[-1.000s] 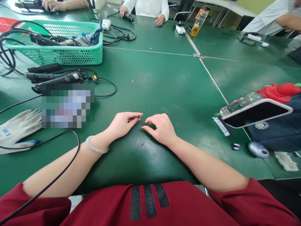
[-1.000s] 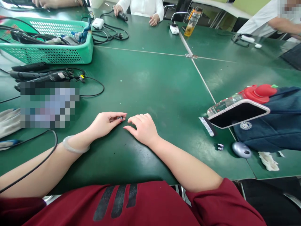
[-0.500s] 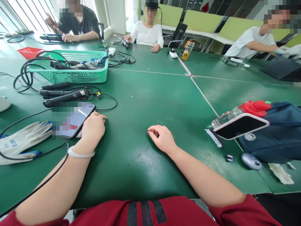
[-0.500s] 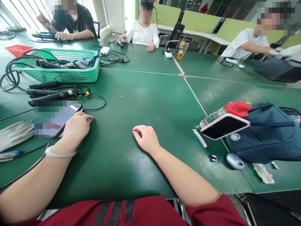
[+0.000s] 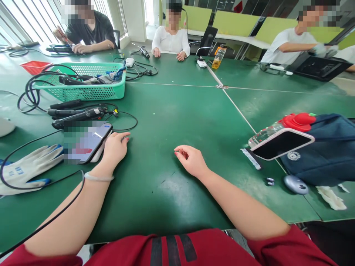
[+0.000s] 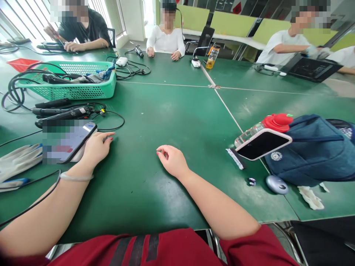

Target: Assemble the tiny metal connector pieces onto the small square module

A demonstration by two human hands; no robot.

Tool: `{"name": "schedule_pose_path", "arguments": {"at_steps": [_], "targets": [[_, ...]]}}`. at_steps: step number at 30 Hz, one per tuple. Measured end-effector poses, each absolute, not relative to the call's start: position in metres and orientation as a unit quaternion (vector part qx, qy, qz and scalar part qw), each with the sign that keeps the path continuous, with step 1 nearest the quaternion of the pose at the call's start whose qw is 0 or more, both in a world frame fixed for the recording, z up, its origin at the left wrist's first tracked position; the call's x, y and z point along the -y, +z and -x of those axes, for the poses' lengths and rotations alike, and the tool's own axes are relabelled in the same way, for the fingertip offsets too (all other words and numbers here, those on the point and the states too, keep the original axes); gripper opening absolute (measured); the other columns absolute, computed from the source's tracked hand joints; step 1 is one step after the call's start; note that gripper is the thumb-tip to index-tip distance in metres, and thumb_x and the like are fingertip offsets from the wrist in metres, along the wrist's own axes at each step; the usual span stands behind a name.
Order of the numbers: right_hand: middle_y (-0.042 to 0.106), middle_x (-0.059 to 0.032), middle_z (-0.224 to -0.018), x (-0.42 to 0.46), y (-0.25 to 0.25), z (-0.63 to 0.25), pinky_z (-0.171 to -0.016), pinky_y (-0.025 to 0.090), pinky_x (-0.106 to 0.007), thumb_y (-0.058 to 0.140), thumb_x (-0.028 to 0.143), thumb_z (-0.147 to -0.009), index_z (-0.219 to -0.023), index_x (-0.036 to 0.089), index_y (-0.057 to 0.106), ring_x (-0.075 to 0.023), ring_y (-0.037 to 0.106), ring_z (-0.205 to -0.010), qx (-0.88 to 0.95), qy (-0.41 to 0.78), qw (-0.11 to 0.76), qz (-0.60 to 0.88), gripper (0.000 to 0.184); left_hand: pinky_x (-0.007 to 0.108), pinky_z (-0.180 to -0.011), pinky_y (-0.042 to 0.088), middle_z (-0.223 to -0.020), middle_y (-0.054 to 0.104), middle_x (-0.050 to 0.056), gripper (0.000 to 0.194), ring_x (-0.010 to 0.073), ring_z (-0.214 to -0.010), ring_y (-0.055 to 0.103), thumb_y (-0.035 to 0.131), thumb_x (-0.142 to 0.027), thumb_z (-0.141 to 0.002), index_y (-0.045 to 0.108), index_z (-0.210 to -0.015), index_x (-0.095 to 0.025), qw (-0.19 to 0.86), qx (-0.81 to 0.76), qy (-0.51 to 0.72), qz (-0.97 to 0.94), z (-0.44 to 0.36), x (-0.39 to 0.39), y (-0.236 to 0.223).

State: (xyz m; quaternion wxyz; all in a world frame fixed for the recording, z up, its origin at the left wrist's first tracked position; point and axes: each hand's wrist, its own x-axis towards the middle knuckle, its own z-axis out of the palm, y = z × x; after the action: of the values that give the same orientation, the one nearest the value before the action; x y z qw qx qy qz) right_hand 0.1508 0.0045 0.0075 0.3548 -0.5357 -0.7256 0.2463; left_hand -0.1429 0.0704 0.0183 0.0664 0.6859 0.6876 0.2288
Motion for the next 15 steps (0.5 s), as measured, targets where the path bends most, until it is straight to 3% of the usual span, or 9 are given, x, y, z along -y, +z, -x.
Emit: {"name": "schedule_pose_path", "arguments": {"at_steps": [4,8,15], "targets": [[0.060,0.0009,-0.069,-0.005,0.007,-0.149,-0.061,0.042,-0.024,0.054,0.027,-0.087,-0.091,0.020,0.065,-0.0110,0.050,-0.059,0.744,0.264,0.334,0.515,0.014,0.038,-0.091,0.045,-0.107,0.067,0.012,0.041,0.0248,-0.096,0.060,0.047,-0.032,-0.084,0.068,-0.115,-0.016,0.192,-0.659,0.290,-0.667,0.128,-0.067,0.014],[0.060,0.0011,-0.071,-0.006,0.004,-0.147,-0.065,0.043,-0.025,0.055,0.023,-0.087,-0.092,0.020,0.065,-0.0105,0.050,-0.061,0.766,0.272,0.301,0.499,0.012,0.034,-0.088,0.046,-0.104,0.068,0.008,0.043,0.0201,-0.094,0.060,0.051,-0.040,-0.084,0.064,-0.119,-0.018,0.399,-0.550,0.344,-0.648,0.098,-0.049,0.021],[0.060,-0.0001,-0.079,-0.012,0.000,-0.144,-0.068,0.043,-0.025,0.063,0.014,-0.081,-0.094,0.019,0.066,-0.0103,0.050,-0.065,0.774,0.259,0.272,0.510,0.015,0.036,-0.095,0.044,-0.102,0.066,0.008,0.042,0.0187,-0.098,0.060,0.060,-0.041,-0.083,0.063,-0.117,-0.017,0.541,-0.452,0.349,-0.618,0.072,-0.031,0.022]]}}
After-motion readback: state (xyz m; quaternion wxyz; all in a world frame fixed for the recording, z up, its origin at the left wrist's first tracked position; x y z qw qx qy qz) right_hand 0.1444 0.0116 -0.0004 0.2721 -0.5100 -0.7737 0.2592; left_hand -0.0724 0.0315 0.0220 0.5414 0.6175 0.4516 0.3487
